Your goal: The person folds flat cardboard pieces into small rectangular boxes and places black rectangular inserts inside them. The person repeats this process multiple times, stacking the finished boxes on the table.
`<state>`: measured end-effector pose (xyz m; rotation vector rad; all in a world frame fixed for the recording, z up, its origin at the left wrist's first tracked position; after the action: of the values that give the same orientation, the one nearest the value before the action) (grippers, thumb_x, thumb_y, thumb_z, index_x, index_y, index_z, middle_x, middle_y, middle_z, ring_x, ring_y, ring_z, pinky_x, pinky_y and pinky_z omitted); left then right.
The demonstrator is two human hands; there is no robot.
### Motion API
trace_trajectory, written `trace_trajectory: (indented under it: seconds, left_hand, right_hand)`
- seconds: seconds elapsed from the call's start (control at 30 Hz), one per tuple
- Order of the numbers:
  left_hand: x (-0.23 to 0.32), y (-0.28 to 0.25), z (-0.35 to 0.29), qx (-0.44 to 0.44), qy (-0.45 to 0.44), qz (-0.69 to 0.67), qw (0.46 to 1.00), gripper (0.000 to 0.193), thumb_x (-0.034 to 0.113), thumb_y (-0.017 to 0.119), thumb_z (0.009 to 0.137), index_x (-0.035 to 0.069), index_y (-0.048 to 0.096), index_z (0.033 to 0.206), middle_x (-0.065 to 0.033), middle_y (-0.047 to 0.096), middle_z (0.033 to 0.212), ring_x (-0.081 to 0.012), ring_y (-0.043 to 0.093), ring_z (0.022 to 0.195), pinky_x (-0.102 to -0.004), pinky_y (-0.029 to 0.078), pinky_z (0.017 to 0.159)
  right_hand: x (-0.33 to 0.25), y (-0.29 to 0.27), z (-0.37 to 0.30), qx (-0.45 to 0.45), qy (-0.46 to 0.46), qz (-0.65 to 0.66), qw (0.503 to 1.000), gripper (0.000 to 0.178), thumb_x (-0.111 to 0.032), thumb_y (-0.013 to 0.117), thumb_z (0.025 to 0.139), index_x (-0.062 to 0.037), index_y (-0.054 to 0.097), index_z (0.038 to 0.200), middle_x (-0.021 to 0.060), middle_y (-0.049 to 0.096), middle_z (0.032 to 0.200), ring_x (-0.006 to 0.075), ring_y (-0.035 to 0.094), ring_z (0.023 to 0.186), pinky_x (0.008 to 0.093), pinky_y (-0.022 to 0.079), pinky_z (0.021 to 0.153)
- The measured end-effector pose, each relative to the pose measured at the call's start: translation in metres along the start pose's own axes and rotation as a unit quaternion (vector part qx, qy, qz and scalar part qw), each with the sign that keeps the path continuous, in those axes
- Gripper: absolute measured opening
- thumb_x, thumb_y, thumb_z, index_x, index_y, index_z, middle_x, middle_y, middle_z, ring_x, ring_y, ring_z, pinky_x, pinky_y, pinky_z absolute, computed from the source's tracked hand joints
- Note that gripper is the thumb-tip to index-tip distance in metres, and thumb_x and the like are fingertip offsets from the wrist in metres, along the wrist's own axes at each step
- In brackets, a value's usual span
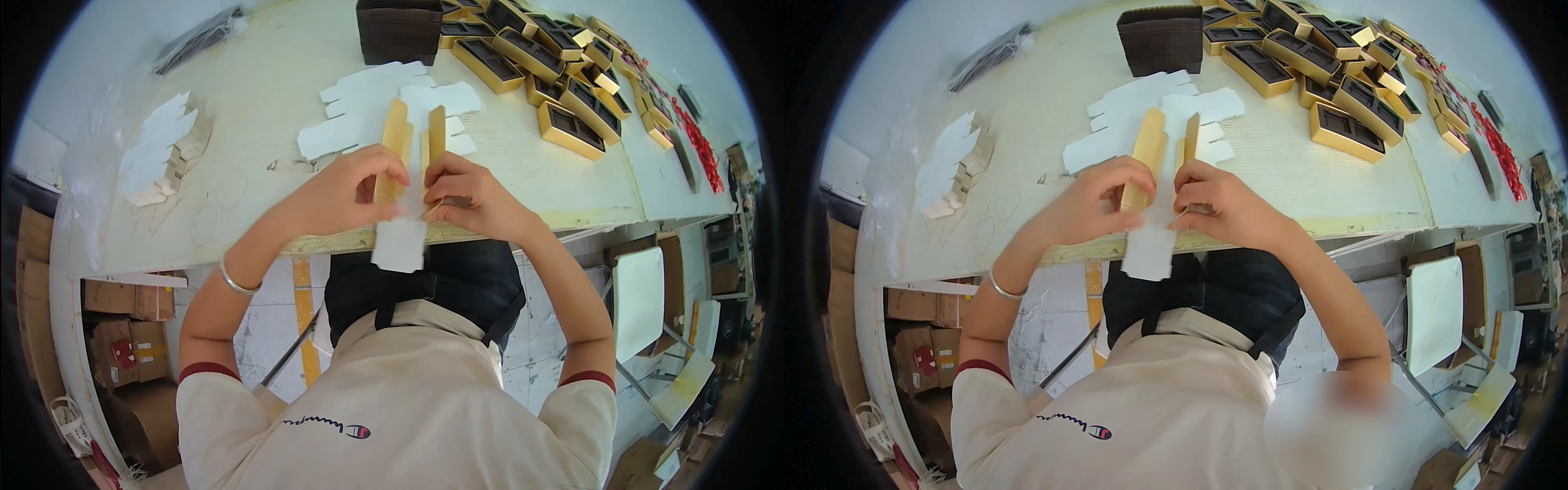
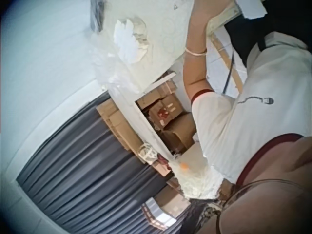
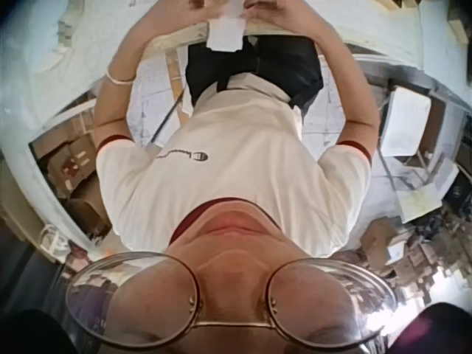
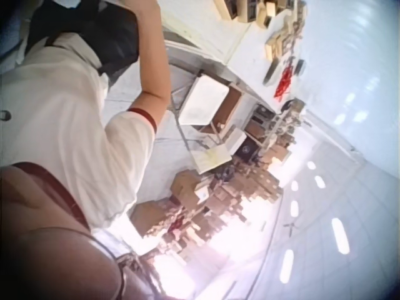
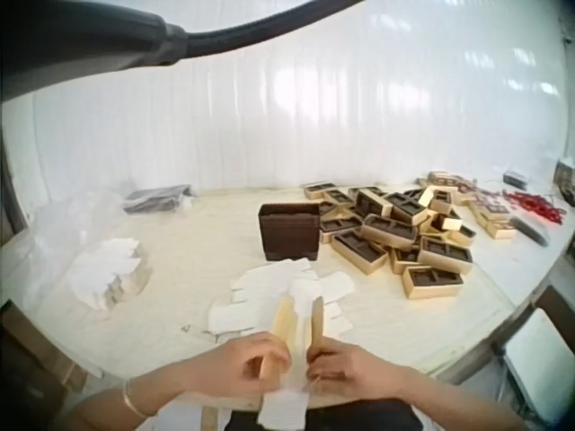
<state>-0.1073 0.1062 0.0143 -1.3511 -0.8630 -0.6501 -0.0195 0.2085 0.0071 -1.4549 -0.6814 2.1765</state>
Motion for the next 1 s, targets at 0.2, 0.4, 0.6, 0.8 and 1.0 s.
trace_trajectory:
  seconds: [0.2,0.4,0.6,0.8,1.0]
  left_hand:
    - [-0.002,0.003,-0.005,0.024,0.059,0.063,0.996,0.041,0.005,0.077,0.070,0.003,0.059,0.107,-0.0068,0.062,0.094,-0.0147,0.059,0.077,-0.0263,0.049,0.066]
    - [0.015,0.013,0.007,0.120,0.020,0.110,0.987,0.023,0.006,0.073,0.075,0.004,0.061,0.095,-0.0057,0.060,0.075,-0.0156,0.056,0.062,-0.0277,0.046,0.058]
    - [0.027,0.023,-0.001,0.199,0.190,0.240,0.931,0.012,0.007,0.070,0.078,0.003,0.062,0.086,-0.0088,0.060,0.076,-0.0232,0.056,0.061,-0.0302,0.045,0.056]
    - [0.005,0.010,-0.004,0.168,0.062,0.061,0.982,0.007,0.005,0.068,0.079,0.001,0.065,0.083,-0.0095,0.061,0.074,-0.0198,0.056,0.061,-0.0286,0.045,0.057]
    - [0.009,0.010,0.005,0.097,0.044,0.094,0.990,0.019,0.018,0.067,0.082,-0.001,0.066,0.084,-0.0111,0.059,0.067,-0.0184,0.056,0.061,-0.0292,0.044,0.058]
  right_hand:
    - [0.005,0.002,0.004,0.014,0.076,0.028,0.997,0.015,0.001,0.067,0.078,0.0015,0.052,0.077,0.0090,0.048,0.085,0.0213,0.051,0.071,0.0307,0.043,0.062]
    - [-0.007,0.005,0.011,0.017,0.107,-0.014,0.994,0.024,0.003,0.066,0.079,-0.0022,0.049,0.094,0.0083,0.051,0.087,0.0198,0.049,0.071,0.0284,0.045,0.064]
    - [-0.006,0.008,0.013,0.015,0.171,0.068,0.983,0.045,0.003,0.068,0.076,-0.0062,0.047,0.114,0.0111,0.052,0.099,0.0231,0.054,0.081,0.0313,0.046,0.068]
    - [-0.038,0.004,-0.010,-0.019,0.021,-0.076,0.997,0.071,-0.001,0.072,0.072,-0.0110,0.041,0.134,0.0156,0.047,0.129,0.0304,0.056,0.103,0.0349,0.047,0.084]
    - [-0.049,0.016,-0.028,0.115,-0.089,-0.228,0.963,0.061,-0.003,0.071,0.074,-0.0087,0.046,0.129,0.0143,0.057,0.107,0.0272,0.057,0.091,0.0358,0.047,0.076]
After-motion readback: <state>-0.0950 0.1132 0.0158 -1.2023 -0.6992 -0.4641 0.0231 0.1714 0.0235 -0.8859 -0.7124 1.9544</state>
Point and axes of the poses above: each hand's wrist, its own z-axis towards the middle knuckle, its own y-axis out of the palm, x = y × z, the point moved 8 cm from there along z, towards the middle knuckle
